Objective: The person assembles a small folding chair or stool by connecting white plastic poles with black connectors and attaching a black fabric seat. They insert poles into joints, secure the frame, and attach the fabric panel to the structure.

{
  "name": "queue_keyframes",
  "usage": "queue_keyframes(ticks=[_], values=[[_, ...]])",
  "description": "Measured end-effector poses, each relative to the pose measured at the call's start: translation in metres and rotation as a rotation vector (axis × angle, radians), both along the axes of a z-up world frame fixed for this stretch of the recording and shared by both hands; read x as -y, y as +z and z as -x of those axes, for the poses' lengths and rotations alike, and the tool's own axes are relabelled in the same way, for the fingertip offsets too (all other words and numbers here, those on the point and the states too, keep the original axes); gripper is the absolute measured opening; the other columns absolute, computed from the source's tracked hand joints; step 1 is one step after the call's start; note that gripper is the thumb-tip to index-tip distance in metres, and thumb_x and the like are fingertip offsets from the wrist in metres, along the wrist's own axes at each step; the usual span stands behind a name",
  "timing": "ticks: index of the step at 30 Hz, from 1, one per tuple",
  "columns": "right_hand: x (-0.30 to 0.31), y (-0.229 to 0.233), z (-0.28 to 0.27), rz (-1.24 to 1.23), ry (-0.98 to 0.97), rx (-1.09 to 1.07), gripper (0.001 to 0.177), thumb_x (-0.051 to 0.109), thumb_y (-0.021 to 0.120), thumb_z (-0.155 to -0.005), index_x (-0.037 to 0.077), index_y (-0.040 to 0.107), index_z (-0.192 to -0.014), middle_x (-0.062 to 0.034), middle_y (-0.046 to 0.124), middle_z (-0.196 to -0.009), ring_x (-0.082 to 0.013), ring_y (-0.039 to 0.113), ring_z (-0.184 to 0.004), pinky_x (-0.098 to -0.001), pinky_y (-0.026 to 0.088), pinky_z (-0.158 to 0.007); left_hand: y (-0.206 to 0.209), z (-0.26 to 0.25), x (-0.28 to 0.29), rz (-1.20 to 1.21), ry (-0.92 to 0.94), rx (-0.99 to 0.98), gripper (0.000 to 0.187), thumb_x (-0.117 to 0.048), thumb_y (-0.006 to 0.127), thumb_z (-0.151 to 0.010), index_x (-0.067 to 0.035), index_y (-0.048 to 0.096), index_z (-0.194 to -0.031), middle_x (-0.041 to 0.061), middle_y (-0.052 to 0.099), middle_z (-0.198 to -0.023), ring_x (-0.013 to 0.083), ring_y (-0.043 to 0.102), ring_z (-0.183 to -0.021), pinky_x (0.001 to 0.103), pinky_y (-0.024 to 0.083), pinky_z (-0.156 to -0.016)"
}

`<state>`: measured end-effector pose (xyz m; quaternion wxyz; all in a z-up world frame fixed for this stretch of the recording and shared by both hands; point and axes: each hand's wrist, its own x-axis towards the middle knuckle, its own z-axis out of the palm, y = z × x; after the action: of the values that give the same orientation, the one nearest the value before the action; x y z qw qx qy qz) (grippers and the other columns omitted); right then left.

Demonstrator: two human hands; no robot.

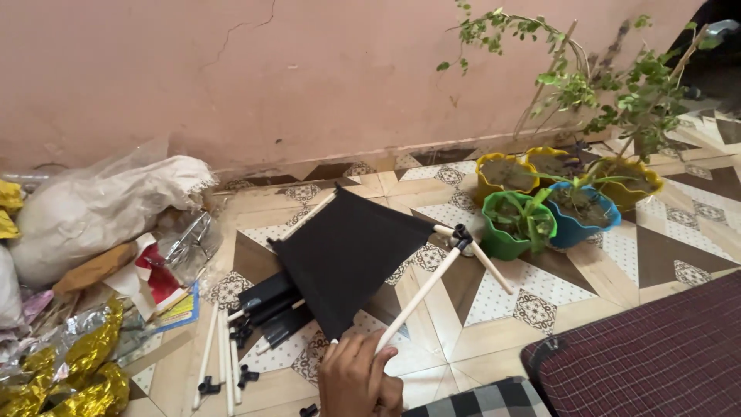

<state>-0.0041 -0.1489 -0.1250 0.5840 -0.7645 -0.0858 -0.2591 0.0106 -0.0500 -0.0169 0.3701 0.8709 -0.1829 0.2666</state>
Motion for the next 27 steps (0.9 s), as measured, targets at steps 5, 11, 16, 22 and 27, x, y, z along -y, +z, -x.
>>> queue_keyframes(ticks=[5,11,16,22,27], values=[[-0.015,0.0,0.006,-0.149,0.091,-0.022,0.03,0.021,0.054,-0.101,-0.002,0.071,-0.11,-0.0104,0.068,-0.079,-0.0175,0.065,-0.072,-0.0292,0.052,-0.065,-0.022,0.011,-0.005,0.213,0.172,0.124,0.028,-0.033,0.073,-0.088,-0.009,0.075,-0.102,0.009,0.075,-0.103,0.0265,0.066,-0.103,0.039,0.048,-0.091],[-0.02,0.025,0.004,-0.642,0.113,-0.318,0.028,0.016,0.056,-0.1,-0.002,0.07,-0.116,-0.0074,0.06,-0.078,-0.0187,0.049,-0.068,-0.0321,0.042,-0.064,-0.086,0.022,-0.011,0.822,0.093,-0.409,0.037,-0.034,0.065,-0.093,-0.004,0.069,-0.114,0.009,0.075,-0.103,0.0206,0.067,-0.097,0.033,0.051,-0.088],[-0.006,0.049,0.014,0.162,-0.096,0.026,0.02,0.016,0.062,-0.098,0.0,0.075,-0.097,-0.0152,0.064,-0.101,-0.0292,0.062,-0.099,-0.0401,0.05,-0.086,-0.112,0.015,0.005,1.2,-0.236,-0.536,0.04,-0.036,0.053,-0.101,-0.001,0.068,-0.114,0.004,0.068,-0.092,0.0121,0.063,-0.086,0.027,0.051,-0.076],[0.09,0.051,-0.004,0.119,-0.71,-0.046,0.022,0.017,0.059,-0.098,-0.001,0.065,-0.108,-0.0161,0.062,-0.109,-0.0316,0.052,-0.111,-0.042,0.04,-0.098,-0.1,0.026,-0.001,1.008,-0.139,-0.466,0.048,-0.041,0.048,-0.106,0.002,0.069,-0.101,0.0,0.05,-0.064,0.0076,0.042,-0.052,0.023,0.032,-0.047],[0.163,0.036,-0.04,-0.364,-0.271,-0.212,0.033,0.031,0.047,-0.108,0.0,0.054,-0.119,-0.0046,0.057,-0.098,-0.0214,0.054,-0.09,-0.0357,0.045,-0.081,-0.091,0.015,-0.025,0.991,-0.111,-0.45,0.048,-0.043,0.051,-0.099,0.0,0.068,-0.106,-0.002,0.052,-0.062,0.0065,0.042,-0.048,0.023,0.033,-0.043]])
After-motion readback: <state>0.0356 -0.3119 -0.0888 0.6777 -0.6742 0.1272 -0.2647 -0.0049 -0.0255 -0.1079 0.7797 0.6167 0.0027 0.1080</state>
